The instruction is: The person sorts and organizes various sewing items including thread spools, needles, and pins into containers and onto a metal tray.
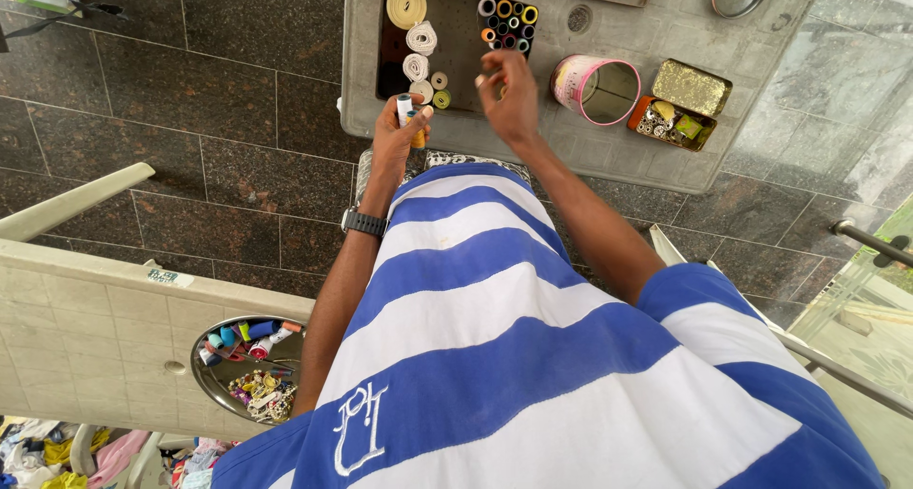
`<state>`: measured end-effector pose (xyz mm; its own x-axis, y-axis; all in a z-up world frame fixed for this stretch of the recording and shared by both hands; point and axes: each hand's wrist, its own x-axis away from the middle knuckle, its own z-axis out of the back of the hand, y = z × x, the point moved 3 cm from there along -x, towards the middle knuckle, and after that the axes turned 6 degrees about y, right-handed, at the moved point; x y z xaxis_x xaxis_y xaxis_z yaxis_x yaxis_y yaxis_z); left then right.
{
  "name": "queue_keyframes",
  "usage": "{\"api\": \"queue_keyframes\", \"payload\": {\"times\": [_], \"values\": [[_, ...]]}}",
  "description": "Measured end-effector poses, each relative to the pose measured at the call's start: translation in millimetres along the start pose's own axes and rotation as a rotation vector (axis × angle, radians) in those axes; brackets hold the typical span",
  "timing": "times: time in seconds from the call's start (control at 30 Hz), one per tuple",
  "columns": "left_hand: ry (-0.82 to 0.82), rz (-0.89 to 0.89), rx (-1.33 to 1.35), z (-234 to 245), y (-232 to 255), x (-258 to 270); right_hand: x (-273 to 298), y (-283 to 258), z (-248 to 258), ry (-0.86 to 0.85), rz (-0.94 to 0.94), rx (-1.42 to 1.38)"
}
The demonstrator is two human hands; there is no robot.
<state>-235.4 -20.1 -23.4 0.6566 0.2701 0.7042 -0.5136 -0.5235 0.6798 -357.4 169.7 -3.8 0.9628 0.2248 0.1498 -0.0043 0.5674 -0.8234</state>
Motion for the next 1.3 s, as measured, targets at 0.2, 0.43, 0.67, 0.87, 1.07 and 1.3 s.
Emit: {"api": "queue_keyframes", "payload": {"times": [0.2, 0.43, 0.67, 0.87, 1.07, 1.3], "values": [[-0.102, -0.096, 0.064, -11.6, -30.7, -23.8, 39.7, -41.8, -19.2, -0.254, -0.051, -0.285], [-0.152, 0.019, 0.163, -16.9, -66.3, -40.2, 43.8, -49.7, -15.9, -0.212, -0.039, -0.188], [-0.003, 0.035, 0.130, -14.1, -64.4, -43.0, 32.3, -13.3, -9.8, -0.196, -0.063, -0.218], [0.126, -0.058, 0.055, 11.1, -63.1, -43.8, -0.8, 29.5, 4.8, 0.049, -0.028, -0.045], [0.102, -0.087, 0.106, 13.7, -64.0, -35.5, -20.9, 66.4, -7.7, 0.220, 0.070, 0.067], [0.104, -0.027, 0.002, 12.0, -54.8, -22.4, -16.8, 74.2, -16.9, 0.279, 0.184, 0.310]]}}
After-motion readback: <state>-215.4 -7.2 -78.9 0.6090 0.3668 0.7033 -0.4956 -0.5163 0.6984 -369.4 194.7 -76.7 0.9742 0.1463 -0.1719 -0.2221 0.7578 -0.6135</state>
